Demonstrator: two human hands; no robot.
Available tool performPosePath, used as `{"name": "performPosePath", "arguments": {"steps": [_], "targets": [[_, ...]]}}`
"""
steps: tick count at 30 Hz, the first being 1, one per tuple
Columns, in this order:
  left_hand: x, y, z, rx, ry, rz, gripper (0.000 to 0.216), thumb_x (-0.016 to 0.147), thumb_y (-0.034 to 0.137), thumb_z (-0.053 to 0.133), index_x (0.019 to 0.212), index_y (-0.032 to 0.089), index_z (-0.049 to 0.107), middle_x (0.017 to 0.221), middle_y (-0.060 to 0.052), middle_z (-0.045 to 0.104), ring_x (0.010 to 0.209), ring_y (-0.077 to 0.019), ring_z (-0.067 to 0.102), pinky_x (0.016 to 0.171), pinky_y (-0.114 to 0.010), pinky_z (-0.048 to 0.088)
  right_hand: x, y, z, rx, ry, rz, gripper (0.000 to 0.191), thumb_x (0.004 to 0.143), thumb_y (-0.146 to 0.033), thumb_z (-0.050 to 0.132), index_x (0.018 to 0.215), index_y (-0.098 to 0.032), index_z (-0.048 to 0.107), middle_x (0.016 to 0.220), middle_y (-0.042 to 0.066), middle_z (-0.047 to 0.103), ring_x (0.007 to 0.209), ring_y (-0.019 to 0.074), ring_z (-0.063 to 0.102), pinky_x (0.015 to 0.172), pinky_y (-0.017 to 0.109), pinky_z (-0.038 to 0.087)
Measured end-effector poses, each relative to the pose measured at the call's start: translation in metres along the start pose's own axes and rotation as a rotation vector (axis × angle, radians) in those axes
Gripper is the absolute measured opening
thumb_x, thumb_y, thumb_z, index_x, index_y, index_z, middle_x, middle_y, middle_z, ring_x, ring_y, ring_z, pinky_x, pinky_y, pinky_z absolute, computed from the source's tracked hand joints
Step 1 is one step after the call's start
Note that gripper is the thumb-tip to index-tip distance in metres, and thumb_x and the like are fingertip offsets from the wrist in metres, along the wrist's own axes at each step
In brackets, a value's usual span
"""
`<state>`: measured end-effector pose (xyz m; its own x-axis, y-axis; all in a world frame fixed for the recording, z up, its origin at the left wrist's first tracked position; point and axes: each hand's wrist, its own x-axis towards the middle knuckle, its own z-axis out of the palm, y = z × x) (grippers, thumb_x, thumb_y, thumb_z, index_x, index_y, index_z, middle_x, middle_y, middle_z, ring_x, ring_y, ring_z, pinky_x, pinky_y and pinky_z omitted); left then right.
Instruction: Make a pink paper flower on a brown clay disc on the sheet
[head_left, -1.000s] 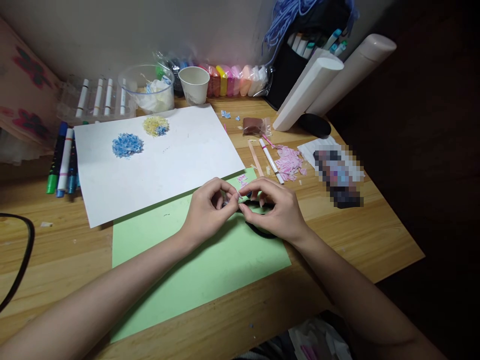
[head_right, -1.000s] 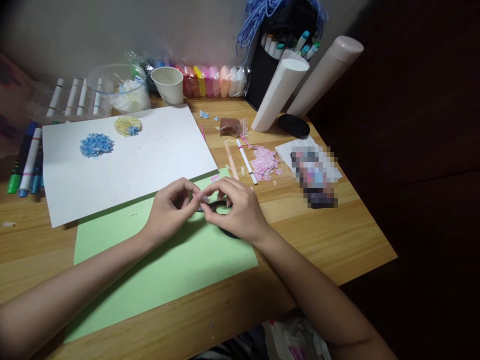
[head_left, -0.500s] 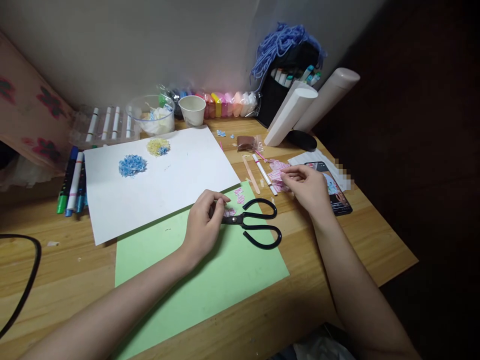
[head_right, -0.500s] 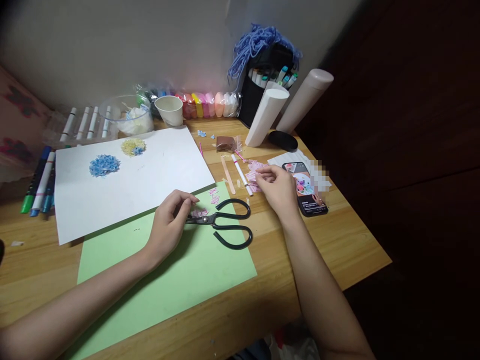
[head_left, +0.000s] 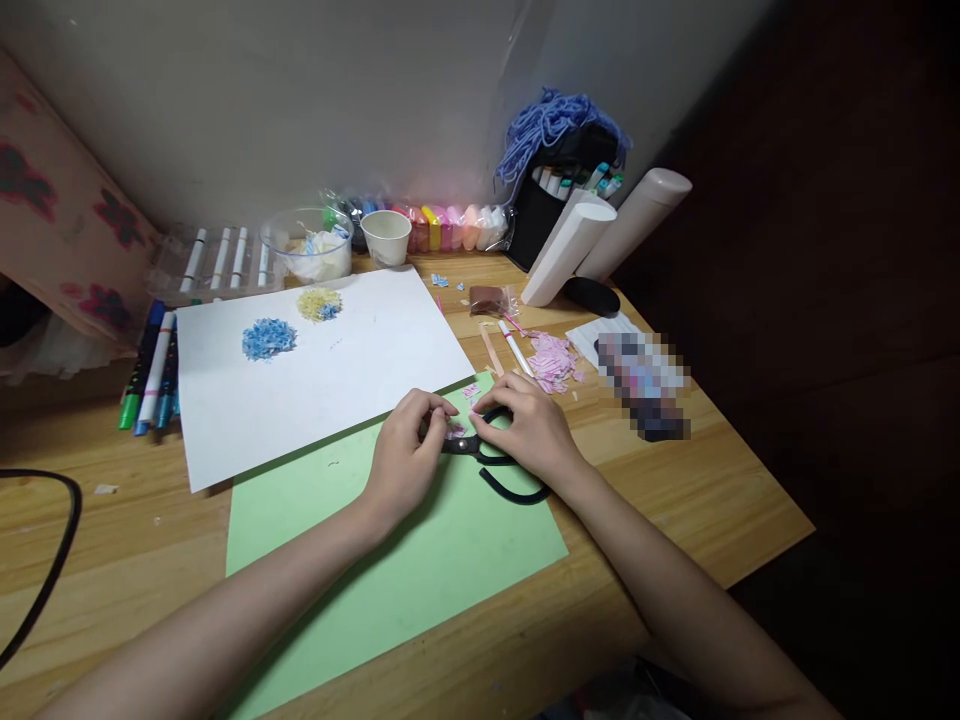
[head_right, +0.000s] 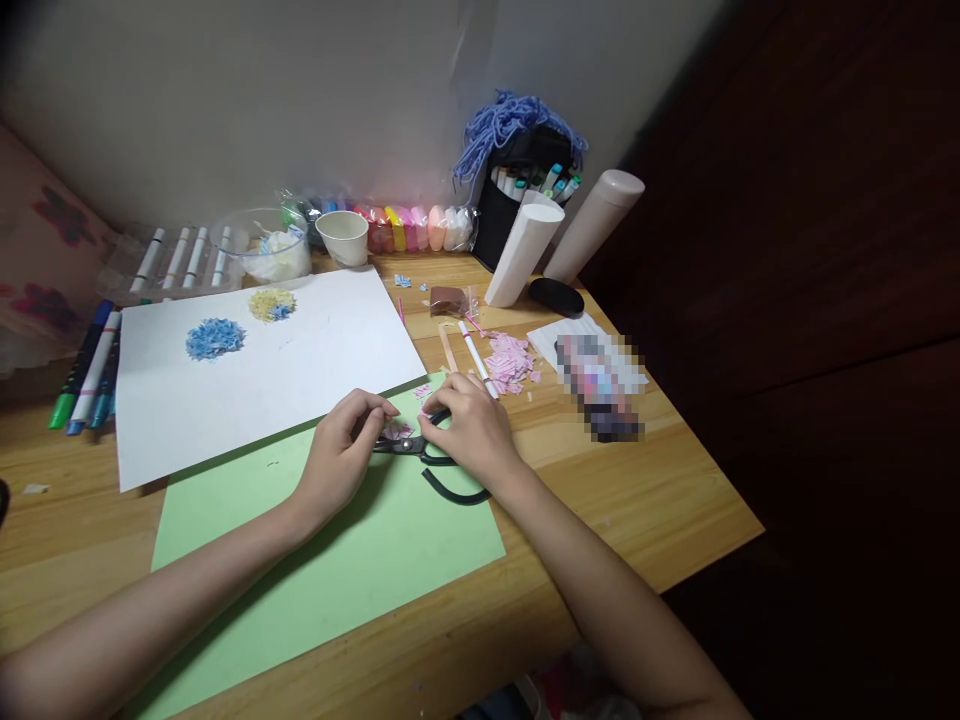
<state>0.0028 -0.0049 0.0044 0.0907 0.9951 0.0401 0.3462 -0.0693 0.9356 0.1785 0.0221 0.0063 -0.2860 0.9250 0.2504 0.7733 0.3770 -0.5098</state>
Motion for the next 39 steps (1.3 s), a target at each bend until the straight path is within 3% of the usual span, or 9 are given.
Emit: {"name": "performPosePath", "arguments": {"steps": [6, 14, 20, 25, 30, 35, 39], "targets": [[0.001, 0.0, 0.001, 0.015, -0.001, 0.015, 0.017, 0.092, 0.021, 0.042, 0.085, 0.02, 0.058, 0.082, 0.0, 0.059, 0.075, -0.0149, 0.057, 0.069, -0.029, 0.042, 0.001, -0.003, 0.005, -0.014, 0.052, 0.022, 0.01, 0.077, -0.015, 0.061, 0.067, -0.019, 0.063, 0.076, 0.003, 0.059, 0.08, 0.0197, 0.059, 0.07, 0.031, 0.047], [0.0, 0.0, 0.0, 0.0, -0.023, -0.005, 0.018, 0.092, 0.022, 0.041, 0.085, 0.021, 0.057, 0.082, -0.001, 0.062, 0.076, -0.0159, 0.058, 0.071, -0.03, 0.043, -0.001, -0.005, -0.002, -0.088, -0.023, 0.072, 0.004, 0.075, -0.024, 0.066, 0.075, -0.02, 0.067, 0.084, 0.004, 0.061, 0.089, 0.0226, 0.059, 0.074, 0.033, 0.047], [0.001, 0.001, 0.0, 0.029, -0.014, 0.012, 0.018, 0.091, 0.02, 0.042, 0.083, 0.02, 0.058, 0.082, 0.0, 0.061, 0.077, -0.0148, 0.056, 0.07, -0.028, 0.042, -0.001, -0.01, 0.003, -0.085, 0.014, 0.102, 0.009, 0.075, -0.015, 0.062, 0.067, -0.019, 0.065, 0.078, 0.003, 0.061, 0.083, 0.0209, 0.059, 0.073, 0.033, 0.046], [0.0, 0.004, -0.001, 0.046, -0.004, 0.036, 0.018, 0.091, 0.021, 0.043, 0.083, 0.02, 0.059, 0.082, 0.0, 0.06, 0.073, -0.014, 0.055, 0.067, -0.028, 0.041, 0.001, -0.009, 0.0, 0.263, 0.076, 0.168, 0.004, 0.074, -0.018, 0.065, 0.071, -0.018, 0.067, 0.074, 0.002, 0.059, 0.065, 0.0137, 0.052, 0.06, 0.028, 0.043], [-0.002, 0.004, -0.001, 0.024, -0.001, 0.148, 0.014, 0.091, 0.024, 0.05, 0.085, 0.02, 0.061, 0.079, -0.001, 0.06, 0.068, -0.0129, 0.051, 0.064, -0.027, 0.041, 0.0, -0.009, -0.007, 0.667, 0.012, 0.264, 0.018, 0.072, -0.035, 0.072, 0.074, -0.018, 0.069, 0.072, 0.001, 0.06, 0.061, 0.012, 0.05, 0.053, 0.026, 0.04], [-0.001, 0.003, 0.001, -0.008, -0.004, 0.224, 0.009, 0.088, 0.023, 0.055, 0.088, 0.02, 0.064, 0.078, -0.001, 0.059, 0.068, -0.0127, 0.051, 0.064, -0.026, 0.042, -0.001, -0.01, -0.007, 0.69, 0.02, 0.231, 0.02, 0.072, -0.038, 0.073, 0.074, -0.018, 0.069, 0.075, 0.001, 0.061, 0.063, 0.0121, 0.053, 0.055, 0.026, 0.042], [-0.001, 0.004, 0.002, -0.028, 0.008, 0.218, 0.007, 0.087, 0.023, 0.058, 0.086, 0.019, 0.064, 0.075, -0.001, 0.058, 0.066, -0.0118, 0.05, 0.063, -0.026, 0.041, -0.002, -0.011, -0.005, 0.639, 0.047, 0.163, 0.011, 0.075, -0.029, 0.071, 0.074, -0.018, 0.068, 0.077, 0.001, 0.061, 0.064, 0.0115, 0.052, 0.053, 0.025, 0.04]]}}
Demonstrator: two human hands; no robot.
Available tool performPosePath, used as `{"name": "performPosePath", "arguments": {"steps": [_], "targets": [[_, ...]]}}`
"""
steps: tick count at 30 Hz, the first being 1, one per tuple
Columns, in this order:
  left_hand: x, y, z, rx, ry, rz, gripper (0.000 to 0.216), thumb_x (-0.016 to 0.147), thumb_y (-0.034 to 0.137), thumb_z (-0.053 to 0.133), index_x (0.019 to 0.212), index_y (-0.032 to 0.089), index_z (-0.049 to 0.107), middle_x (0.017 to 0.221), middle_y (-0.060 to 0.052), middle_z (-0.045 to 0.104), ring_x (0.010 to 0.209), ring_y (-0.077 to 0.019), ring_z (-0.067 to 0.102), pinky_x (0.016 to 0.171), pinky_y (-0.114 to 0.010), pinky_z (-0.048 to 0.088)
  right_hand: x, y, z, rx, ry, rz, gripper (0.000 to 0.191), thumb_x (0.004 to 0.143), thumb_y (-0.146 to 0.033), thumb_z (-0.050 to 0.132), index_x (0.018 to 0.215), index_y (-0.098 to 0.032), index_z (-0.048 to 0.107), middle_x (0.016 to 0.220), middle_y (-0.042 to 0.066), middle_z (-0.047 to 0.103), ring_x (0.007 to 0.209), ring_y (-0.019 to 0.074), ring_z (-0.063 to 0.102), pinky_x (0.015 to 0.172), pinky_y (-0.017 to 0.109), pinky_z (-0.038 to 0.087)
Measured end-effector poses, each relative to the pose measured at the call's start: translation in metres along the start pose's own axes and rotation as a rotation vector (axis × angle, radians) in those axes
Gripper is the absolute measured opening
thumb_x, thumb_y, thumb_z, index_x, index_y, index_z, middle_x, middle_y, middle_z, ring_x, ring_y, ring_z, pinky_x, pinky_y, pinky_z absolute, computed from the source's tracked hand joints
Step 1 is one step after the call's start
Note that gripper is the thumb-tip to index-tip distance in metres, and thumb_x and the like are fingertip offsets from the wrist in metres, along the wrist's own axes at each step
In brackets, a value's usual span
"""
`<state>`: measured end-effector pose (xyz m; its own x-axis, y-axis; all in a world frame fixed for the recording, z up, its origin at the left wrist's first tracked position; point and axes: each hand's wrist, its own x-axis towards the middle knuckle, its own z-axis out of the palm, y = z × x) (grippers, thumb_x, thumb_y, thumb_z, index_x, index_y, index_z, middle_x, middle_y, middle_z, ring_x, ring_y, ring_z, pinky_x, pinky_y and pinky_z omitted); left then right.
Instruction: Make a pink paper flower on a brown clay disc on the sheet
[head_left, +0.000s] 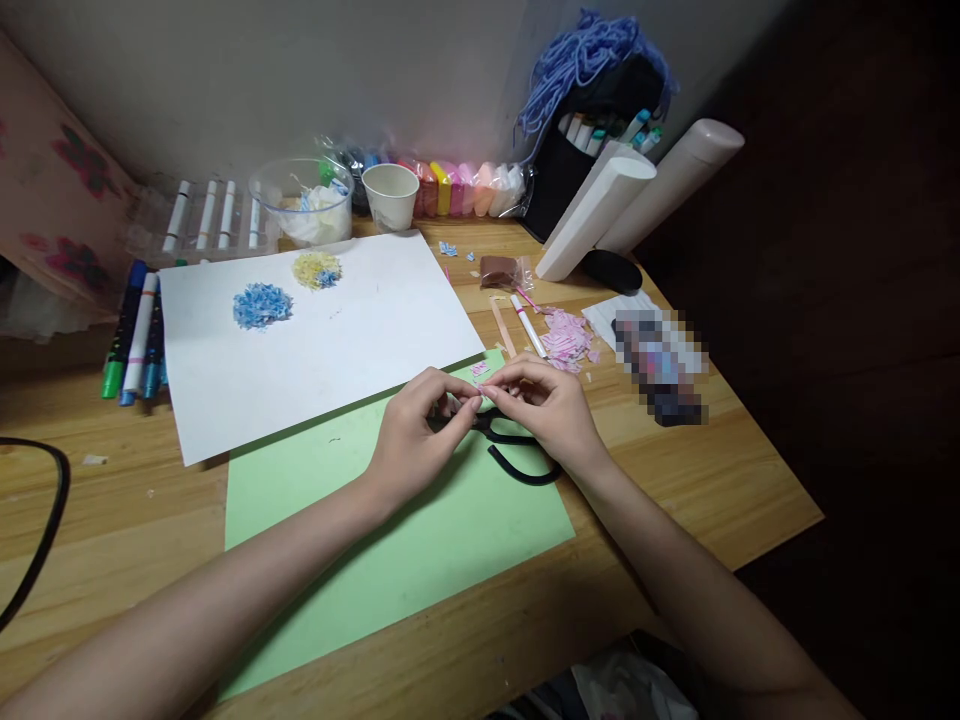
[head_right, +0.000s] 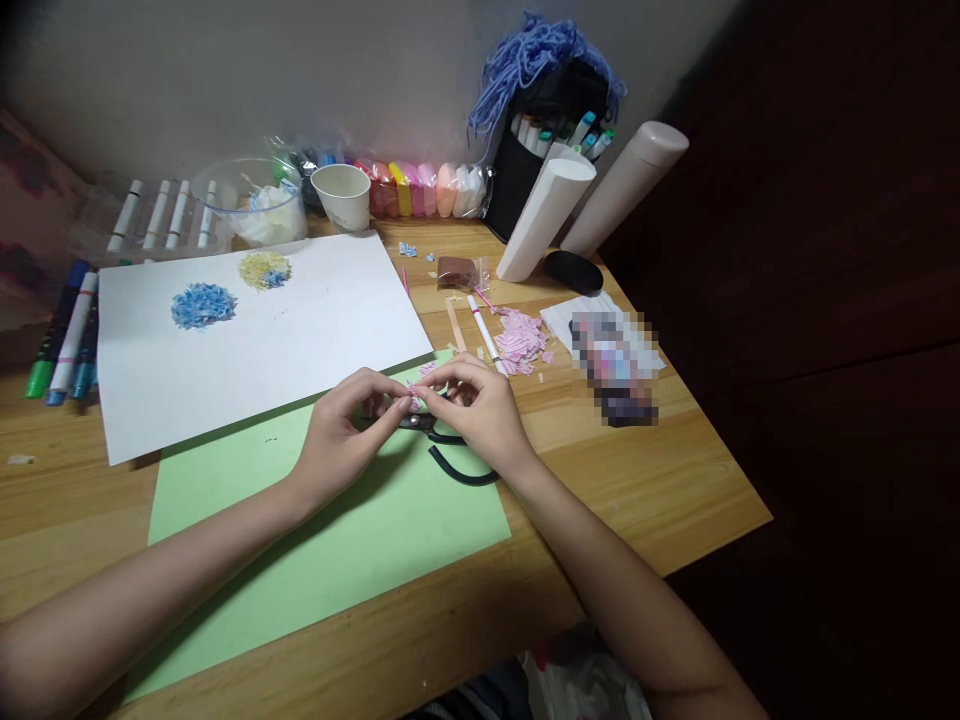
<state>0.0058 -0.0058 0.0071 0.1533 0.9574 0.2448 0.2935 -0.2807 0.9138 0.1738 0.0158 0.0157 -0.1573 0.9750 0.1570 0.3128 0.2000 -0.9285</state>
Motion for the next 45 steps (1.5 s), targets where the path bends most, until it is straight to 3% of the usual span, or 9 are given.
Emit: {"name": "performPosePath", "arguments": {"steps": [7, 17, 21, 25, 29, 31, 41, 45], "targets": [[0.0, 0.0, 0.0, -0.007, -0.006, -0.037, 0.011, 0.088, 0.026, 0.057, 0.083, 0.018, 0.063, 0.075, -0.001, 0.059, 0.064, -0.0113, 0.049, 0.061, -0.026, 0.041, -0.005, -0.006, 0.001, -0.126, 0.016, -0.151, 0.002, 0.079, -0.022, 0.068, 0.08, -0.02, 0.069, 0.078, 0.001, 0.058, 0.067, 0.012, 0.052, 0.053, 0.025, 0.04], [0.0, 0.004, -0.002, -0.124, -0.038, -0.083, 0.012, 0.085, 0.03, 0.06, 0.082, 0.018, 0.062, 0.081, -0.003, 0.06, 0.068, -0.0118, 0.057, 0.064, -0.027, 0.048, -0.009, -0.006, -0.001, -0.292, 0.018, -0.336, 0.008, 0.08, -0.021, 0.066, 0.087, -0.024, 0.069, 0.082, 0.003, 0.057, 0.078, 0.016, 0.056, 0.06, 0.028, 0.047], [0.001, 0.003, -0.002, -0.119, -0.033, -0.076, 0.013, 0.086, 0.03, 0.059, 0.08, 0.019, 0.061, 0.08, -0.003, 0.06, 0.068, -0.0121, 0.056, 0.064, -0.027, 0.048, -0.008, -0.008, -0.003, -0.294, -0.001, -0.317, 0.011, 0.08, -0.022, 0.066, 0.09, -0.025, 0.067, 0.085, 0.003, 0.059, 0.08, 0.0168, 0.056, 0.062, 0.028, 0.048], [0.001, 0.002, -0.002, -0.125, -0.024, -0.09, 0.015, 0.088, 0.031, 0.056, 0.079, 0.019, 0.061, 0.079, -0.003, 0.061, 0.071, -0.013, 0.056, 0.066, -0.028, 0.048, -0.003, -0.008, -0.008, -0.177, -0.164, -0.171, 0.03, 0.075, -0.023, 0.07, 0.104, -0.024, 0.062, 0.1, 0.004, 0.06, 0.082, 0.0151, 0.057, 0.064, 0.027, 0.049], [0.002, 0.002, -0.002, -0.139, -0.046, -0.1, 0.015, 0.087, 0.031, 0.058, 0.079, 0.019, 0.061, 0.078, -0.003, 0.061, 0.07, -0.0131, 0.057, 0.065, -0.028, 0.048, 0.001, -0.006, -0.011, 0.067, -0.223, 0.01, 0.014, 0.079, -0.03, 0.067, 0.086, -0.019, 0.062, 0.088, 0.003, 0.063, 0.077, 0.0137, 0.059, 0.065, 0.026, 0.05], [0.002, 0.002, -0.002, -0.125, -0.051, -0.096, 0.015, 0.087, 0.031, 0.058, 0.078, 0.019, 0.061, 0.077, -0.002, 0.06, 0.069, -0.0129, 0.056, 0.064, -0.028, 0.047, 0.002, -0.005, -0.011, 0.128, -0.206, 0.042, 0.017, 0.078, -0.033, 0.068, 0.077, -0.018, 0.061, 0.079, 0.001, 0.062, 0.073, 0.0133, 0.059, 0.065, 0.027, 0.051], [0.003, 0.001, 0.0, -0.114, -0.051, -0.112, 0.014, 0.086, 0.031, 0.059, 0.08, 0.019, 0.061, 0.077, -0.002, 0.06, 0.068, -0.0123, 0.056, 0.063, -0.027, 0.047, -0.002, -0.007, -0.007, 0.032, -0.131, -0.056, 0.006, 0.078, -0.023, 0.068, 0.081, -0.019, 0.065, 0.08, 0.002, 0.066, 0.071, 0.0122, 0.06, 0.061, 0.024, 0.049], [0.003, 0.002, 0.0, -0.112, -0.027, -0.122, 0.011, 0.085, 0.029, 0.062, 0.081, 0.019, 0.061, 0.075, -0.001, 0.058, 0.062, -0.0103, 0.052, 0.059, -0.026, 0.044, -0.004, -0.008, -0.006, -0.063, -0.027, -0.16, 0.004, 0.079, -0.017, 0.065, 0.079, -0.021, 0.064, 0.079, 0.001, 0.065, 0.071, 0.013, 0.06, 0.06, 0.026, 0.049]]}}
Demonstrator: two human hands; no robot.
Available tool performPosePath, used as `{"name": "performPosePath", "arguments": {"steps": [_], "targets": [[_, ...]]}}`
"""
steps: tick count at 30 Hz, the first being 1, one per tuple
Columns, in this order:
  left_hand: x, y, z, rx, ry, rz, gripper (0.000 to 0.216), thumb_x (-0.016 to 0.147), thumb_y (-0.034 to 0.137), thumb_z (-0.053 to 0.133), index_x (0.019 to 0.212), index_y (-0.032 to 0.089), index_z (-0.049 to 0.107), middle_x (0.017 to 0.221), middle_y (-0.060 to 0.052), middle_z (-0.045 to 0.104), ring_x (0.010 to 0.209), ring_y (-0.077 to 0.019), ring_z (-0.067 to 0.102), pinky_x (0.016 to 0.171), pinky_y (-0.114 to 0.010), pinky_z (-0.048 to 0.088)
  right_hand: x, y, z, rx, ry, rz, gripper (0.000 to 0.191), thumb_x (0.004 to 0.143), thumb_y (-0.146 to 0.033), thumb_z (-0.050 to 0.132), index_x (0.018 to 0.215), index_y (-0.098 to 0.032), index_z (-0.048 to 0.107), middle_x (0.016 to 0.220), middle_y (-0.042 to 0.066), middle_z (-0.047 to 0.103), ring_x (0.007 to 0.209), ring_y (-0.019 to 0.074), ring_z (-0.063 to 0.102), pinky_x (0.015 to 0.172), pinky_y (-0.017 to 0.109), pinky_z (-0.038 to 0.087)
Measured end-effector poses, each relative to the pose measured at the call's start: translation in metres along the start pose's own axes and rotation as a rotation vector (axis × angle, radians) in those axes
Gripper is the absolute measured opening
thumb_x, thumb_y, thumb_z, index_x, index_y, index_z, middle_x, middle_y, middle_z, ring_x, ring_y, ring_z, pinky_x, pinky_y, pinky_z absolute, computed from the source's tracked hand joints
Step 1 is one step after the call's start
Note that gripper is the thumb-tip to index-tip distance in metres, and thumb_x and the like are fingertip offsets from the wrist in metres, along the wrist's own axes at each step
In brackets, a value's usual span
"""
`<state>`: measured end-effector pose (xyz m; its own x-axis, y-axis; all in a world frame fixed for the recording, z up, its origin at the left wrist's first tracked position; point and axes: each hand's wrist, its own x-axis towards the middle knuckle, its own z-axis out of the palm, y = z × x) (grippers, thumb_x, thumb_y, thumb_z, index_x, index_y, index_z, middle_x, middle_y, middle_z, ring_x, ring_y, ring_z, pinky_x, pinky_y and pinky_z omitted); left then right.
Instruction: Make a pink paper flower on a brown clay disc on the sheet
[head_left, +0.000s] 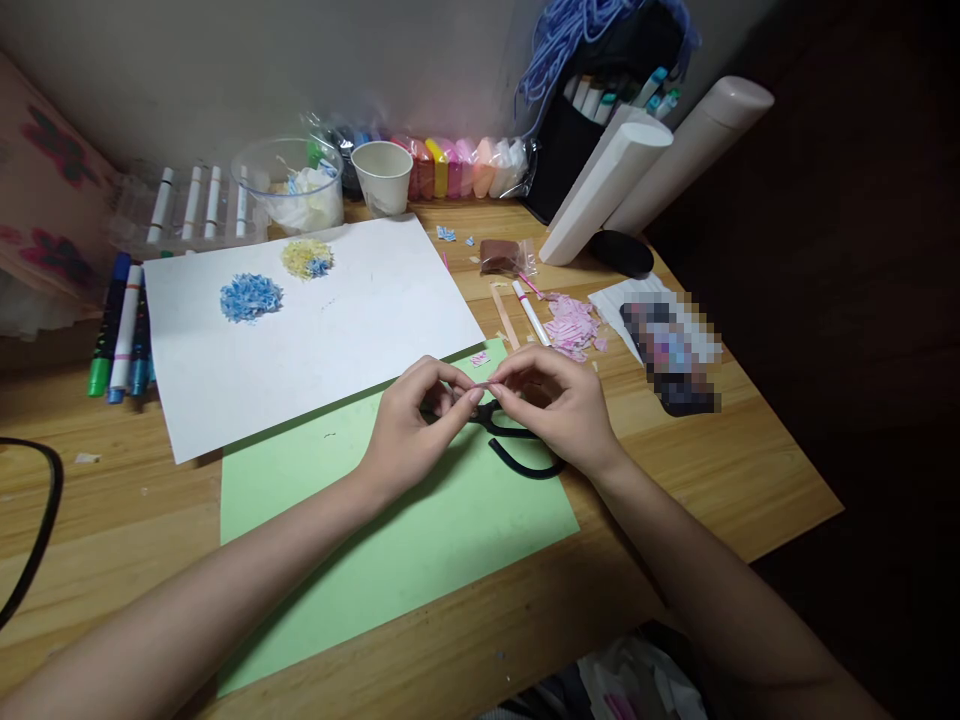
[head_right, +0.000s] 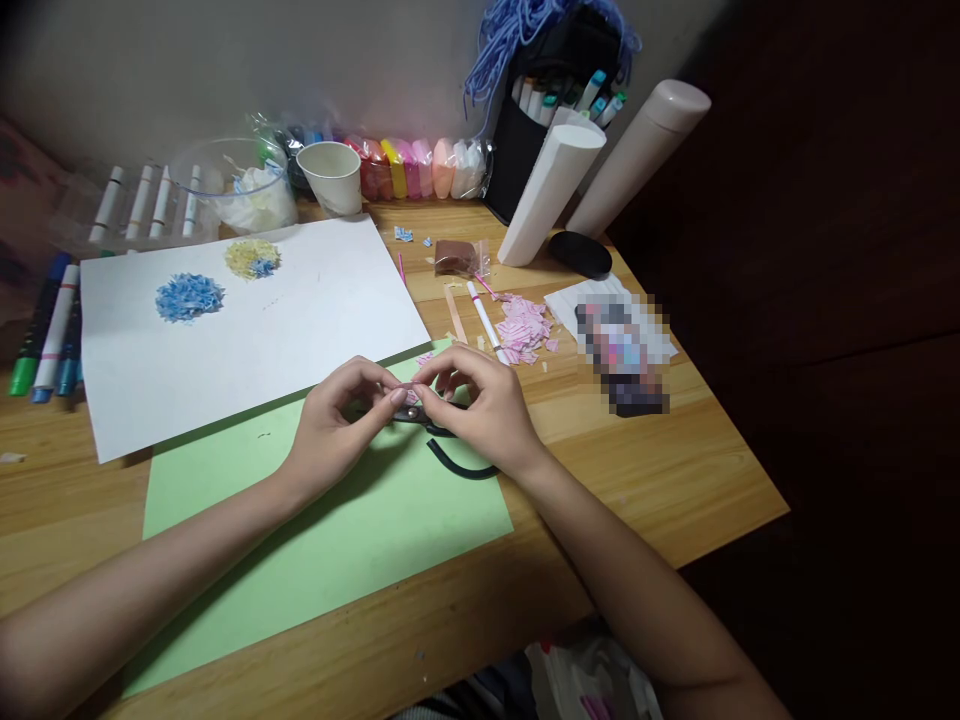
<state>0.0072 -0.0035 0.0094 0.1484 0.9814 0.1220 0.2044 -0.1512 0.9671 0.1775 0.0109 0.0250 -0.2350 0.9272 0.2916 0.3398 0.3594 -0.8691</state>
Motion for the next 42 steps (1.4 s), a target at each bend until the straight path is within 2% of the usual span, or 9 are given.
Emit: {"name": "performPosePath", "arguments": {"steps": [4, 8, 12, 16, 22, 42], "targets": [[-0.0008, 0.001, -0.0006, 0.04, -0.006, 0.06, 0.012, 0.084, 0.027, 0.062, 0.075, 0.018, 0.063, 0.071, 0.0, 0.057, 0.059, -0.0099, 0.048, 0.055, -0.025, 0.04, -0.0032, -0.0002, 0.0006, -0.189, 0.121, -0.19, 0.009, 0.079, -0.015, 0.064, 0.079, -0.024, 0.064, 0.079, 0.001, 0.067, 0.074, 0.0162, 0.062, 0.067, 0.031, 0.051], [-0.0027, 0.0006, -0.0012, 0.047, -0.022, 0.144, 0.008, 0.084, 0.023, 0.062, 0.081, 0.018, 0.068, 0.076, -0.003, 0.06, 0.063, -0.0107, 0.051, 0.055, -0.025, 0.041, -0.0056, 0.0025, 0.0011, -0.279, 0.116, -0.362, 0.014, 0.08, -0.013, 0.063, 0.084, -0.026, 0.065, 0.081, 0.001, 0.071, 0.077, 0.0178, 0.066, 0.072, 0.034, 0.052], [-0.0032, -0.0007, -0.0011, 0.032, 0.001, 0.156, 0.009, 0.085, 0.023, 0.062, 0.082, 0.017, 0.069, 0.076, -0.003, 0.06, 0.062, -0.0102, 0.051, 0.053, -0.023, 0.041, -0.0054, 0.0049, 0.0015, -0.305, 0.08, -0.426, 0.02, 0.079, -0.01, 0.064, 0.091, -0.026, 0.066, 0.085, 0.002, 0.074, 0.08, 0.0179, 0.068, 0.073, 0.034, 0.052], [-0.0013, -0.0027, -0.0008, 0.009, 0.036, 0.19, 0.009, 0.084, 0.022, 0.063, 0.079, 0.017, 0.069, 0.075, -0.003, 0.06, 0.06, -0.0095, 0.051, 0.051, -0.022, 0.04, -0.0033, 0.0056, 0.0021, -0.323, 0.096, -0.476, 0.018, 0.08, -0.009, 0.063, 0.09, -0.024, 0.067, 0.082, 0.003, 0.074, 0.076, 0.0169, 0.068, 0.07, 0.032, 0.053], [-0.0001, -0.0046, -0.0009, 0.013, 0.085, 0.213, 0.005, 0.082, 0.021, 0.065, 0.081, 0.018, 0.069, 0.074, -0.002, 0.06, 0.056, -0.0078, 0.047, 0.049, -0.021, 0.039, -0.002, 0.0049, 0.0016, -0.343, 0.073, -0.488, 0.019, 0.078, -0.006, 0.064, 0.09, -0.021, 0.067, 0.085, 0.005, 0.075, 0.08, 0.017, 0.069, 0.074, 0.032, 0.053], [0.0007, -0.0056, -0.0013, -0.018, 0.109, 0.207, 0.005, 0.08, 0.021, 0.067, 0.079, 0.017, 0.069, 0.072, -0.001, 0.06, 0.054, -0.0068, 0.045, 0.047, -0.021, 0.037, -0.0015, 0.0046, 0.0024, -0.384, 0.075, -0.488, 0.019, 0.078, -0.006, 0.064, 0.089, -0.02, 0.067, 0.086, 0.006, 0.075, 0.083, 0.0171, 0.069, 0.075, 0.033, 0.054]]}}
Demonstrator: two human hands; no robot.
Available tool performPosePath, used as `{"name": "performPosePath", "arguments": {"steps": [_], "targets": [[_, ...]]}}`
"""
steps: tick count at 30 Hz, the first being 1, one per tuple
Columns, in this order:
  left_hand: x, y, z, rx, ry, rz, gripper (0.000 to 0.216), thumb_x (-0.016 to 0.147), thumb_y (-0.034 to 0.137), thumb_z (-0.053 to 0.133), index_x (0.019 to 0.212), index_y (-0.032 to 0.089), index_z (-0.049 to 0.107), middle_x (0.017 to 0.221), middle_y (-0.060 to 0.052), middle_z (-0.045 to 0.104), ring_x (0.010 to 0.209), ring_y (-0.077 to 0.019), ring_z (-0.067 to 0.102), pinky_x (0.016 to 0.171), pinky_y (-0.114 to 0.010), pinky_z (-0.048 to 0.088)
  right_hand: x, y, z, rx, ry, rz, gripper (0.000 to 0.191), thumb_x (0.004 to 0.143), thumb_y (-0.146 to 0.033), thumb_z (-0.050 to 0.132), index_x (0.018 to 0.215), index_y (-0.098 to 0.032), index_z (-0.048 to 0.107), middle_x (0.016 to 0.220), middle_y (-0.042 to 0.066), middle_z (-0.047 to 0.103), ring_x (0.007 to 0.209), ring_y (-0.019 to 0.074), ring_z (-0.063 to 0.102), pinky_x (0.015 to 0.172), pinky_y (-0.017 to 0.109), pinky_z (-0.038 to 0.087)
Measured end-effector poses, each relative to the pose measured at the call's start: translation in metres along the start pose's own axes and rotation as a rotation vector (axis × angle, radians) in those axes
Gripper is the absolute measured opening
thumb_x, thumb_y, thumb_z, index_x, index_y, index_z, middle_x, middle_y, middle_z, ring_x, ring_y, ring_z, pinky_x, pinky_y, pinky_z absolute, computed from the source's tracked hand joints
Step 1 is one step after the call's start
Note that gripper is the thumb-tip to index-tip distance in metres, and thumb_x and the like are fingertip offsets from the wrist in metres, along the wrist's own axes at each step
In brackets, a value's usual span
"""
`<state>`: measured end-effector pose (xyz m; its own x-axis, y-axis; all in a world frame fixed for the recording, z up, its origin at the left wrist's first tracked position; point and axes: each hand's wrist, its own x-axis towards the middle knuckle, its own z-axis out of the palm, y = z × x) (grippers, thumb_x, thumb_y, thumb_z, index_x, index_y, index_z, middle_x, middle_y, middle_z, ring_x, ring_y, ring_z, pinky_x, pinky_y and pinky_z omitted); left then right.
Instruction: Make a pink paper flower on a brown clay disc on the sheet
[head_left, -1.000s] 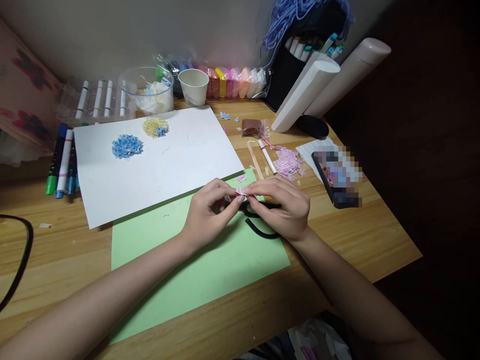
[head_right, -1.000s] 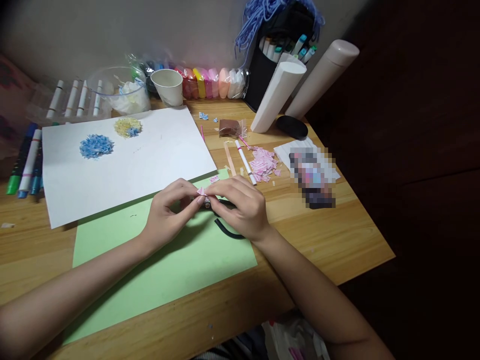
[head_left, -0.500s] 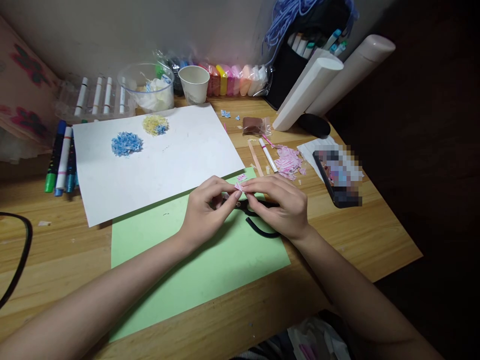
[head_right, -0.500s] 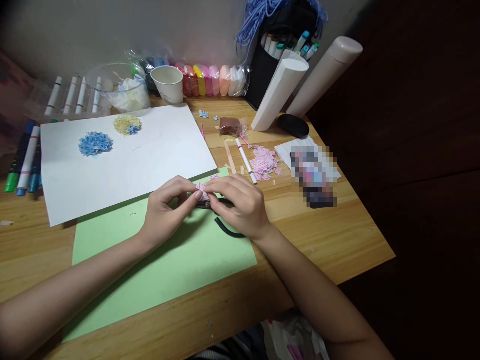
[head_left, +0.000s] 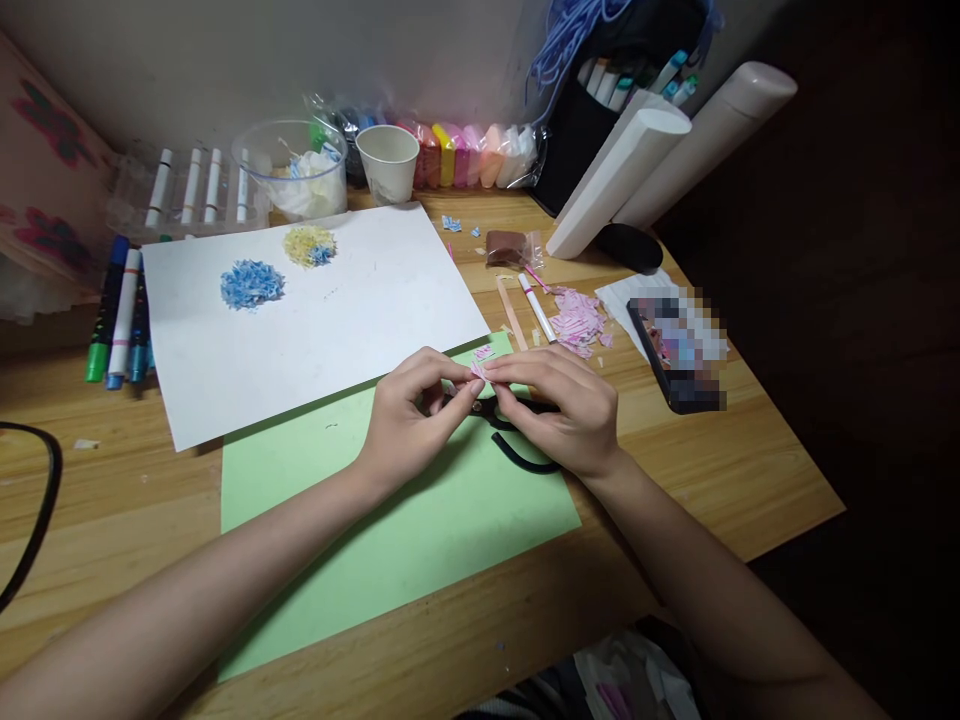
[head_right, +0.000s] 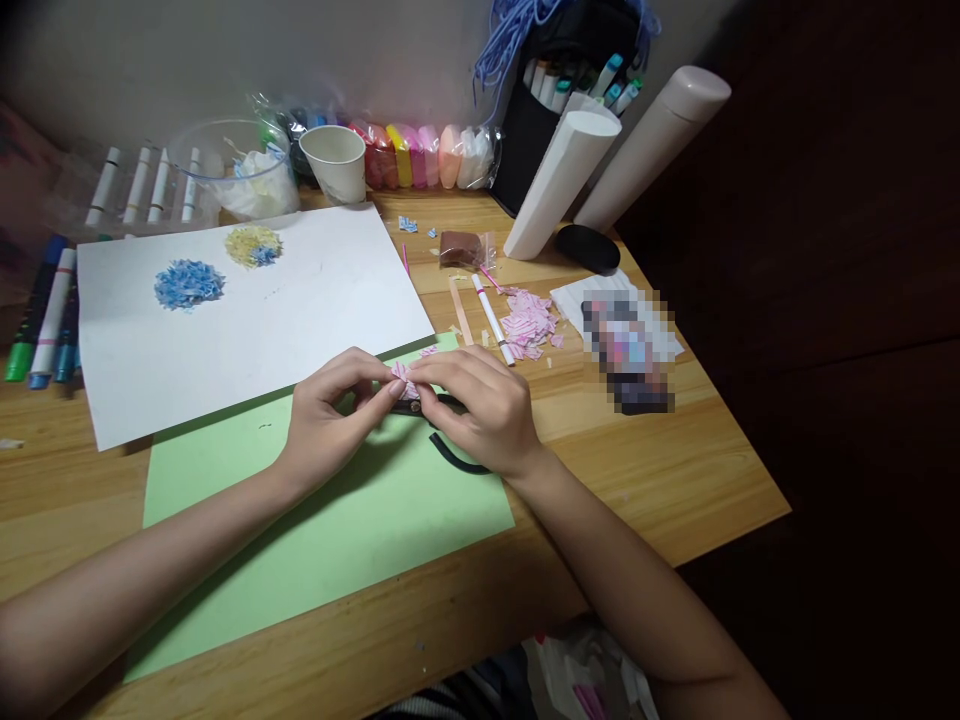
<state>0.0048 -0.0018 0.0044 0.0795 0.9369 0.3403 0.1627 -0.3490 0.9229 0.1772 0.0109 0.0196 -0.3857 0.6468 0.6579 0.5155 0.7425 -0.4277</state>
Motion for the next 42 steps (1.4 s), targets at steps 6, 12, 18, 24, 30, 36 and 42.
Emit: {"name": "performPosePath", "arguments": {"steps": [6, 12, 18, 24, 30, 36, 42], "targets": [[-0.0002, 0.001, -0.0007, -0.013, -0.014, -0.02, 0.007, 0.082, 0.022, 0.066, 0.08, 0.018, 0.072, 0.072, -0.003, 0.062, 0.058, -0.0088, 0.048, 0.047, -0.022, 0.037, -0.0002, 0.0008, -0.0003, -0.006, -0.005, 0.004, 0.021, 0.078, -0.007, 0.063, 0.091, -0.022, 0.067, 0.089, 0.005, 0.075, 0.084, 0.0176, 0.069, 0.076, 0.033, 0.054], [0.0003, 0.0009, -0.0003, -0.02, 0.008, -0.009, 0.003, 0.079, 0.02, 0.069, 0.079, 0.018, 0.071, 0.071, -0.002, 0.061, 0.053, -0.0071, 0.045, 0.045, -0.021, 0.037, -0.0009, 0.0012, -0.0003, -0.031, -0.014, -0.008, 0.02, 0.079, -0.008, 0.062, 0.093, -0.022, 0.067, 0.089, 0.005, 0.075, 0.084, 0.0173, 0.069, 0.076, 0.033, 0.054], [0.0003, 0.0006, 0.0001, -0.013, 0.014, -0.012, 0.002, 0.078, 0.02, 0.069, 0.078, 0.018, 0.071, 0.07, -0.001, 0.061, 0.052, -0.0061, 0.043, 0.045, -0.02, 0.036, -0.0002, 0.0006, 0.0003, -0.049, -0.019, -0.022, 0.02, 0.079, -0.01, 0.061, 0.093, -0.023, 0.066, 0.09, 0.003, 0.075, 0.082, 0.017, 0.07, 0.075, 0.033, 0.054], [0.0001, 0.0002, 0.0001, -0.011, 0.017, -0.015, 0.003, 0.079, 0.02, 0.069, 0.077, 0.019, 0.07, 0.07, -0.001, 0.061, 0.052, -0.0067, 0.044, 0.045, -0.021, 0.037, -0.0004, 0.0008, -0.0002, -0.04, -0.021, -0.019, 0.022, 0.079, -0.01, 0.062, 0.095, -0.025, 0.066, 0.09, 0.003, 0.075, 0.083, 0.0177, 0.07, 0.074, 0.034, 0.054], [0.0002, 0.0009, 0.0002, -0.018, 0.015, -0.024, 0.003, 0.079, 0.021, 0.069, 0.077, 0.019, 0.07, 0.07, -0.001, 0.06, 0.052, -0.0064, 0.043, 0.045, -0.02, 0.036, -0.0008, 0.0005, 0.0, -0.034, -0.023, -0.006, 0.021, 0.079, -0.01, 0.062, 0.094, -0.024, 0.066, 0.091, 0.003, 0.075, 0.083, 0.0174, 0.069, 0.075, 0.034, 0.054], [0.0006, 0.0008, 0.0005, -0.013, 0.017, -0.028, 0.004, 0.079, 0.021, 0.069, 0.075, 0.019, 0.07, 0.07, -0.001, 0.06, 0.052, -0.0066, 0.043, 0.045, -0.021, 0.036, -0.0009, 0.0005, 0.0003, -0.037, -0.019, -0.023, 0.022, 0.078, -0.008, 0.062, 0.094, -0.023, 0.066, 0.09, 0.004, 0.075, 0.082, 0.0174, 0.069, 0.074, 0.033, 0.054], [0.0004, 0.0007, 0.0002, -0.016, 0.014, -0.02, 0.003, 0.079, 0.02, 0.068, 0.078, 0.018, 0.07, 0.07, -0.001, 0.06, 0.052, -0.0064, 0.043, 0.045, -0.021, 0.036, -0.0009, 0.0009, 0.0001, -0.043, -0.021, -0.018, 0.022, 0.078, -0.009, 0.062, 0.095, -0.024, 0.066, 0.09, 0.003, 0.075, 0.082, 0.0181, 0.07, 0.074, 0.034, 0.054]]}}
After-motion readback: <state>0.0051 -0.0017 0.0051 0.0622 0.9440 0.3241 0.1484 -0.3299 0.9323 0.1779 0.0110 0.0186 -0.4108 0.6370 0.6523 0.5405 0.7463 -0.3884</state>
